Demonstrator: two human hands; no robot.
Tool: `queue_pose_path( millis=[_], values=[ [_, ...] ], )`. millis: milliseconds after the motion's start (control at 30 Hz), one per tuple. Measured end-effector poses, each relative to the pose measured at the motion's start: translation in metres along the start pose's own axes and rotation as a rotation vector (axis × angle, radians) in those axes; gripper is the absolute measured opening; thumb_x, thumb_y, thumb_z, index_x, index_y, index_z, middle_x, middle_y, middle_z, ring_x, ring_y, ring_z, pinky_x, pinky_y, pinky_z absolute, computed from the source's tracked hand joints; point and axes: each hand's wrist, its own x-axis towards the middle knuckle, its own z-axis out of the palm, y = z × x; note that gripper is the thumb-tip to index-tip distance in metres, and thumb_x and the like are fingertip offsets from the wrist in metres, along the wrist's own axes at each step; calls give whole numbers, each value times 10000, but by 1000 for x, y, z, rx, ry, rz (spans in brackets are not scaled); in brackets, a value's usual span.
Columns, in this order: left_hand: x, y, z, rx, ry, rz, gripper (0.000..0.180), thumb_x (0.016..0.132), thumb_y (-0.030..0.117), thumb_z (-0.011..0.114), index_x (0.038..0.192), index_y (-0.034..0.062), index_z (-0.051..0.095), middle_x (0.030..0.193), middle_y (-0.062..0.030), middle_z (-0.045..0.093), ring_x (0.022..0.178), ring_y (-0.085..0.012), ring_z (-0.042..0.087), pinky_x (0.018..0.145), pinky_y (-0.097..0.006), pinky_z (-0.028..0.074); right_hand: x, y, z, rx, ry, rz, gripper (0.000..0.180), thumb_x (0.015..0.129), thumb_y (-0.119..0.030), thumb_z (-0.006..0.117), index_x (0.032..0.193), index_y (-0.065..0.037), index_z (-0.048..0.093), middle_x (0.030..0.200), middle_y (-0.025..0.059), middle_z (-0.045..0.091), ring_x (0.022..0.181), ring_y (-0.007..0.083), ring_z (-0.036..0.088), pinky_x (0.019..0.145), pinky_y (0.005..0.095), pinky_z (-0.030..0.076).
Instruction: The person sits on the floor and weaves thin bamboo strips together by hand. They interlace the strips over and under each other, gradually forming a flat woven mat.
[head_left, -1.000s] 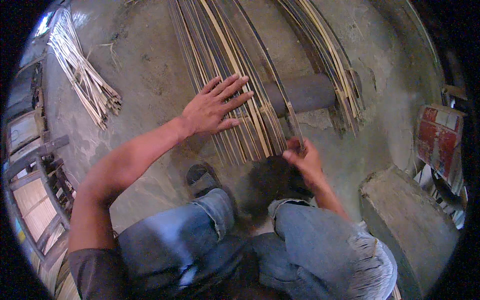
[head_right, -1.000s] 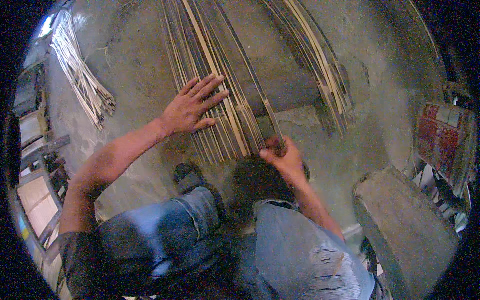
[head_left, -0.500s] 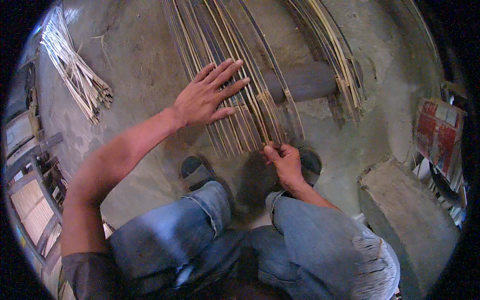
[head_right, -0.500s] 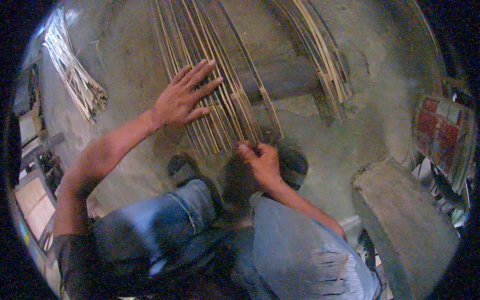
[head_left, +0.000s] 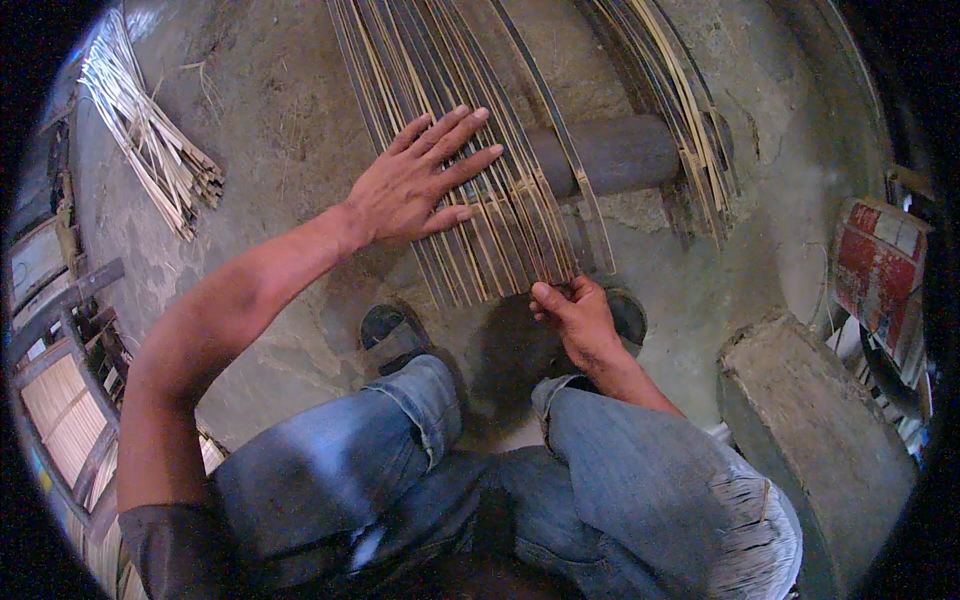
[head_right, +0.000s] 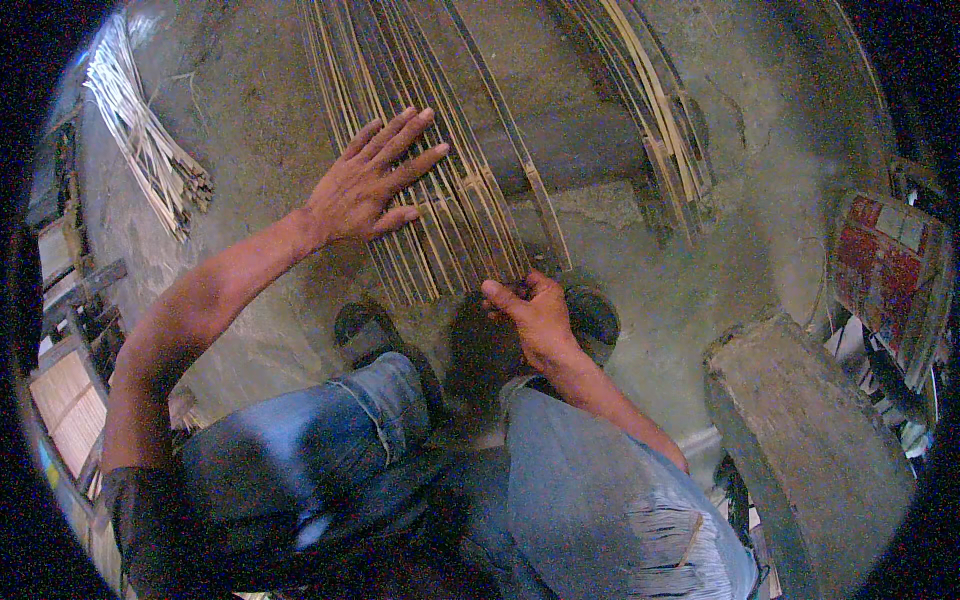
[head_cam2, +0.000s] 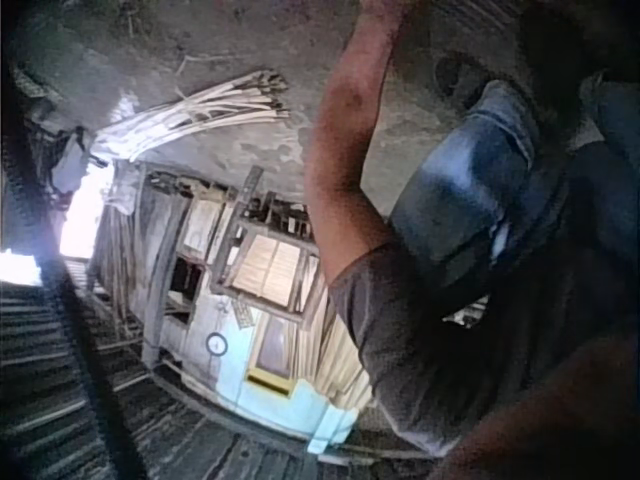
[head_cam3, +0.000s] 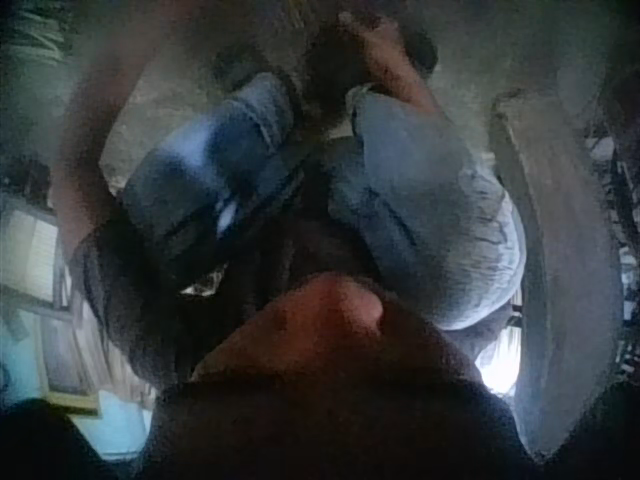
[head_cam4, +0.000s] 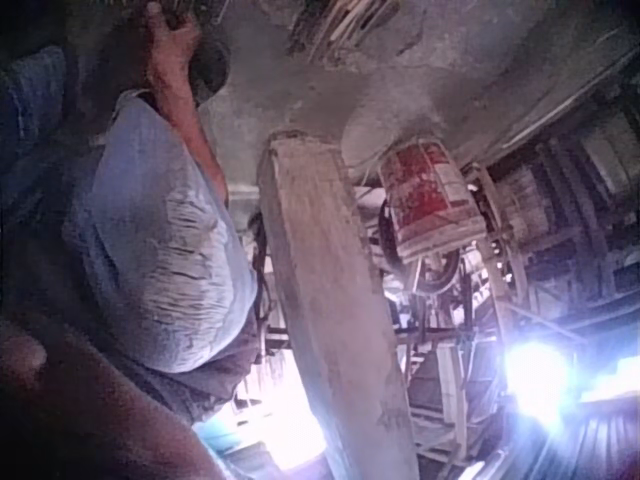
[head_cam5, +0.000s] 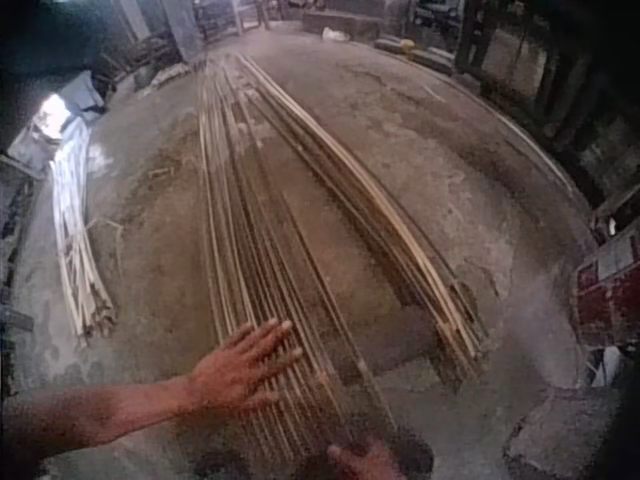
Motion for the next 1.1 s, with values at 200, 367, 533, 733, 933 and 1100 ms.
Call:
queue_pose_path(
  millis=[200,367,533,733,933,1100],
  values=[
    [0,0,0,19,10,-1,710,928,542,430,1532,206,267,1611,-131,137,1479,-322,161,1185,-478,140,0,-2,-4,55,-52,33,275,848,-168,752,1035,-13,622,902,68,680,773,176,664,701,311,558],
    [-2,-2,3,14,-1,-9,698,931,542,429,1524,202,290,1608,-132,151,1480,-320,158,1185,-480,125,-13,-13,-4,252,9,28,253,906,-157,685,1097,-19,594,950,58,644,829,168,626,754,291,515],
    [-1,-1,2,26,3,-12,686,941,554,379,1521,198,295,1608,-115,162,1484,-311,149,1188,-484,106,-6,-12,-43,120,165,-379,234,918,-158,670,1104,-22,635,951,26,624,822,139,586,759,287,484],
    [4,-3,-2,-31,-100,42,661,947,495,394,1527,204,272,1608,-91,175,1484,-306,149,1188,-487,116,1,-11,-34,-233,223,-393,208,920,-144,668,1074,-4,662,898,32,645,815,117,584,756,281,487],
    [4,-2,-3,50,-40,87,631,942,455,420,1511,204,316,1593,-103,214,1474,-310,185,1183,-486,155,-12,-1,-32,8,-15,-258,225,913,-97,665,1116,-13,617,883,35,647,804,136,618,717,279,511],
    [8,-1,-7,21,-47,85,628,940,463,419,1505,203,330,1589,-105,223,1471,-313,195,1184,-485,153,-6,2,-27,256,-41,-130,214,909,-87,673,1092,-49,569,887,42,644,785,136,621,702,277,516]
  ],
)
